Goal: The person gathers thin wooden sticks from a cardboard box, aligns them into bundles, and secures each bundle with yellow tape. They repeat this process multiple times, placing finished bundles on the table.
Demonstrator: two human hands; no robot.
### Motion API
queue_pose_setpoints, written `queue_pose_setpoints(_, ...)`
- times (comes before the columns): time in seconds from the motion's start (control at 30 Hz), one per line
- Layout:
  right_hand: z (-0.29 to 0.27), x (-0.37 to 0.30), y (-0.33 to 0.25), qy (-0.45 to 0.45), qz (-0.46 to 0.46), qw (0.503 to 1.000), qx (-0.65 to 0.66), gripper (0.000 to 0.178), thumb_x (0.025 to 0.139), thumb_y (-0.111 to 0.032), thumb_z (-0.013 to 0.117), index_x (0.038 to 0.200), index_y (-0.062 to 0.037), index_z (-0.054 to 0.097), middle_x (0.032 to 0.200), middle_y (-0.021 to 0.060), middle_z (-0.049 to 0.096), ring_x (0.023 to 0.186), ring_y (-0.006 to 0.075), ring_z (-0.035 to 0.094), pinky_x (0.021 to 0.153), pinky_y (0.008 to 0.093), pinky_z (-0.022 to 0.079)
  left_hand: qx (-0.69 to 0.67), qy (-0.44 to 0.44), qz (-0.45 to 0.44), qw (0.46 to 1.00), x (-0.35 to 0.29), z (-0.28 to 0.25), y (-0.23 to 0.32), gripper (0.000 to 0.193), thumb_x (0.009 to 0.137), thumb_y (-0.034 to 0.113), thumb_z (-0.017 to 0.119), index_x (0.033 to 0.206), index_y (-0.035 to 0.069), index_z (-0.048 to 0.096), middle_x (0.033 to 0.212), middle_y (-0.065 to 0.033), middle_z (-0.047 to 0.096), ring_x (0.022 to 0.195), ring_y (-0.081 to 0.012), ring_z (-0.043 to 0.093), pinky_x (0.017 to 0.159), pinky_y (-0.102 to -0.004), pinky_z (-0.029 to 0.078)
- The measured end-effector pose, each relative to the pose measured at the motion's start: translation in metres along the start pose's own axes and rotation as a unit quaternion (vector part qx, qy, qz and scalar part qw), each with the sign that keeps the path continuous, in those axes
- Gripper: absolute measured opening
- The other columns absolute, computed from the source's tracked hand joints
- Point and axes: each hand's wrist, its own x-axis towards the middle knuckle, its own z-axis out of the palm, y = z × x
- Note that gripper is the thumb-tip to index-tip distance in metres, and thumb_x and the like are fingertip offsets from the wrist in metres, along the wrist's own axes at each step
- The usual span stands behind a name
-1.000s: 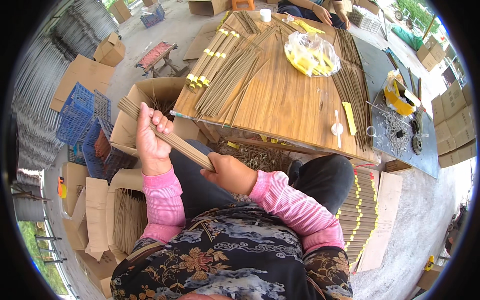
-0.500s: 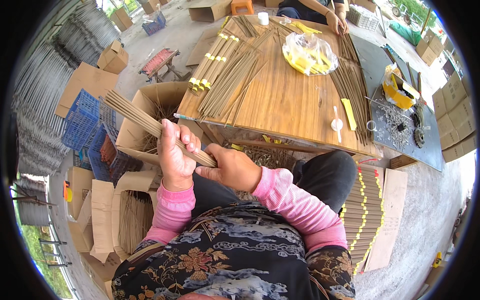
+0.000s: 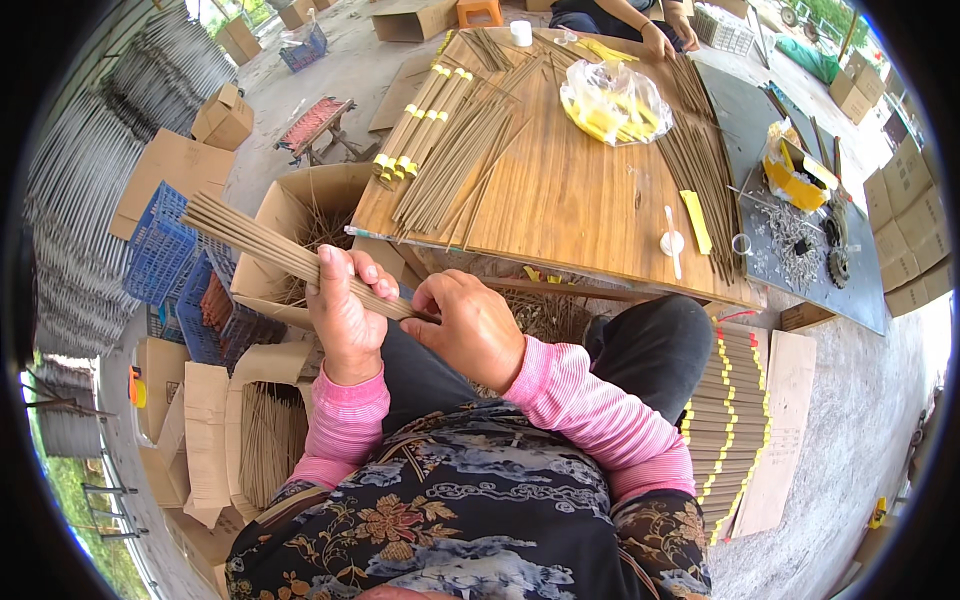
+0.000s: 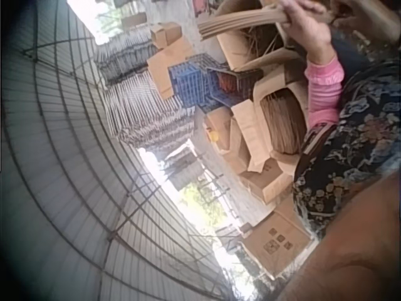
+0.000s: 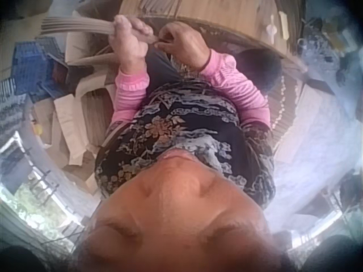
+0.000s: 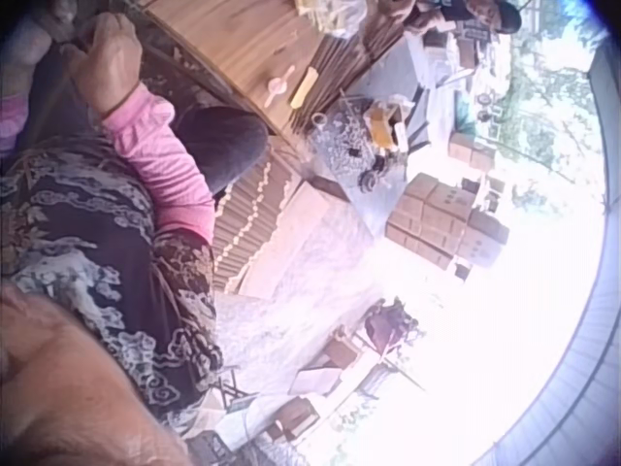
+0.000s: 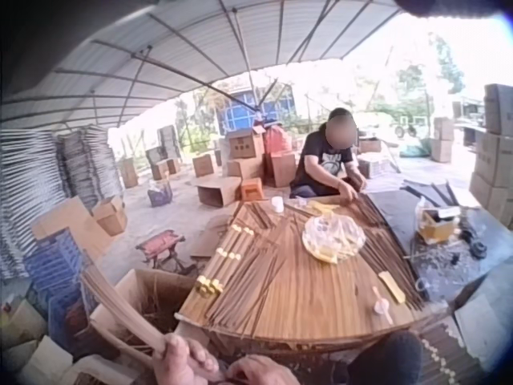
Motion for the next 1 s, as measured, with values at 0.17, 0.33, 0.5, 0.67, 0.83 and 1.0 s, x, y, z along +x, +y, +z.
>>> queue_pose_setpoints(0.17, -0.0019, 0.0001, -0.0015, -0.009, 0.028, 0.999, 0.028, 0.022, 0.068, -0.017, 0.069, 0.074, -0.0015, 0.055, 0.074, 0.0127, 0.056, 0.073, 0.0294, 0.054, 0.064, 0.0367, 0.044, 0.003, -0.001, -0.001, 1.0, 0.0003, -0.0005, -0.0023, 0.035, 0.085, 0.037, 0.054, 0.069, 0.009, 0.041, 0.058, -0.004, 0.047, 0.049, -0.0145, 0.048, 0.047, -0.0288, 0.043)
queue_pose_setpoints(0.33, -0.0035, 0.0006, -0.0018, -0.015, 0.031, 0.999, 0.028, 0.022, 0.068, -0.016, 0.068, 0.075, -0.0008, 0.055, 0.074, 0.0137, 0.057, 0.072, 0.0294, 0.055, 0.063, 0.0365, 0.044, 0.011, -0.002, -0.002, 1.0, 0.0001, 0.0006, -0.0025, 0.035, 0.085, 0.038, 0.055, 0.069, 0.009, 0.041, 0.058, -0.0043, 0.047, 0.049, -0.015, 0.048, 0.047, -0.0294, 0.043)
queue_pose_setpoints(0.5, -0.0044, 0.0012, -0.002, -0.024, 0.041, 0.998, 0.039, 0.021, 0.068, -0.015, 0.068, 0.075, -0.0006, 0.054, 0.073, 0.0136, 0.057, 0.07, 0.029, 0.056, 0.061, 0.0365, 0.045, 0.013, -0.008, 0.001, 1.0, 0.0008, 0.0001, -0.0034, 0.035, 0.084, 0.038, 0.055, 0.069, 0.009, 0.041, 0.058, -0.0046, 0.047, 0.049, -0.0154, 0.048, 0.046, -0.0296, 0.043)
queue_pose_setpoints(0.67, -0.006, 0.0011, -0.0008, -0.022, 0.024, 0.999, 0.028, 0.022, 0.067, -0.016, 0.069, 0.076, -0.0011, 0.054, 0.073, 0.0133, 0.057, 0.069, 0.0286, 0.056, 0.061, 0.0365, 0.045, 0.023, -0.012, -0.002, 1.0, 0.0002, -0.0001, -0.0026, 0.036, 0.084, 0.038, 0.055, 0.069, 0.009, 0.041, 0.059, -0.0046, 0.047, 0.05, -0.0153, 0.048, 0.046, -0.0294, 0.043)
queue_pose_setpoints(0.83, -0.0092, 0.0023, -0.003, -0.047, 0.053, 0.996, 0.059, 0.024, 0.067, -0.017, 0.069, 0.077, -0.0008, 0.054, 0.07, 0.013, 0.057, 0.065, 0.0272, 0.057, 0.058, 0.0349, 0.045, 0.015, -0.008, -0.016, 1.0, 0.0003, 0.0001, -0.0014, 0.035, 0.085, 0.038, 0.054, 0.069, 0.009, 0.041, 0.058, -0.0046, 0.047, 0.049, -0.0152, 0.048, 0.046, -0.0291, 0.043)
queue_pose_setpoints(1.0, -0.0078, 0.0042, 0.0058, -0.087, 0.057, 0.989, 0.103, 0.024, 0.068, -0.017, 0.069, 0.079, 0.0001, 0.056, 0.07, 0.0131, 0.059, 0.063, 0.0244, 0.058, 0.058, 0.033, 0.045, 0.007, -0.009, -0.033, 0.999, 0.0014, -0.0014, -0.0013, 0.035, 0.085, 0.038, 0.054, 0.07, 0.009, 0.041, 0.058, -0.0047, 0.048, 0.049, -0.0152, 0.048, 0.047, -0.0288, 0.043)
